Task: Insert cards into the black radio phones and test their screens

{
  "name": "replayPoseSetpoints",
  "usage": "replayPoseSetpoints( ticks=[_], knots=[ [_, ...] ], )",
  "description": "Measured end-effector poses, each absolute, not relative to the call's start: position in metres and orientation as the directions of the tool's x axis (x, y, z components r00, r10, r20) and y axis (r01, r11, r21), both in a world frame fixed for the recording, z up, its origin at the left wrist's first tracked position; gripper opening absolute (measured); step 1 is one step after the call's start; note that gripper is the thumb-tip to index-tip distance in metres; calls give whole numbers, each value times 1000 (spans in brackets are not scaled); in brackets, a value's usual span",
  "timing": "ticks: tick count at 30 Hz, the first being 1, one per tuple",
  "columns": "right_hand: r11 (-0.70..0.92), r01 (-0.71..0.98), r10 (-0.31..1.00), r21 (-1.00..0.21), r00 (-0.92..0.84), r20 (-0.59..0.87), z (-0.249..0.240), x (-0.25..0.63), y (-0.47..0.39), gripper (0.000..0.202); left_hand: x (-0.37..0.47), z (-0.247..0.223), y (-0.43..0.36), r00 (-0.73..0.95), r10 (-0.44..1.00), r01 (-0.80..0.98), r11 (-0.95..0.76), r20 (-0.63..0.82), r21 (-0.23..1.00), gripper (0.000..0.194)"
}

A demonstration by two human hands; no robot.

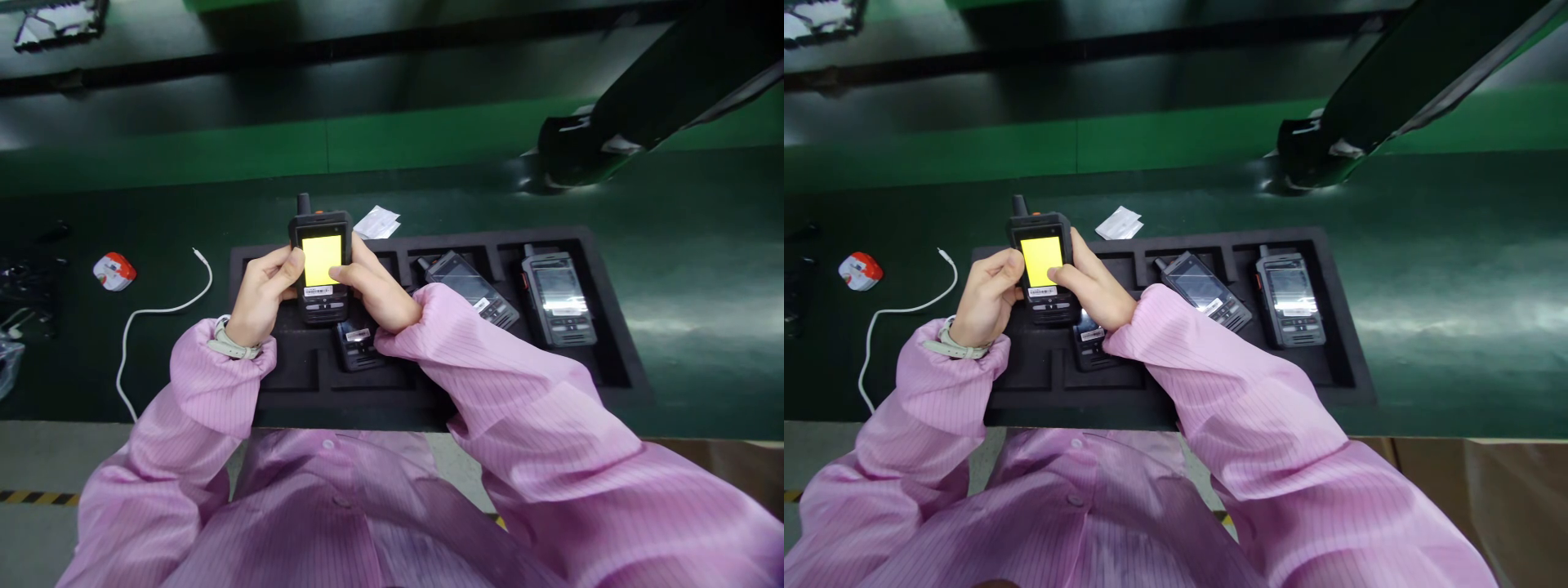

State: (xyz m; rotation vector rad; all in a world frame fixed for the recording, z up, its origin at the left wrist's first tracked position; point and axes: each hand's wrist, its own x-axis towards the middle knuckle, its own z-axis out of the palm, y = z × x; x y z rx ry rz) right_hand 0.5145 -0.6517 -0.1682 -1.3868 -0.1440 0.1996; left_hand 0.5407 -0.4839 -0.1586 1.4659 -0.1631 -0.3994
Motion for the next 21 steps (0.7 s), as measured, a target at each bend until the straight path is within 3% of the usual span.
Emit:
replayPoseSetpoints(
  ticks=[21],
  knots=[
    [196,-47,212,-979,977,-4,-167,514,-651,57,542,-158,-484,920,-378,144,81,-104,986,50]
  ],
)
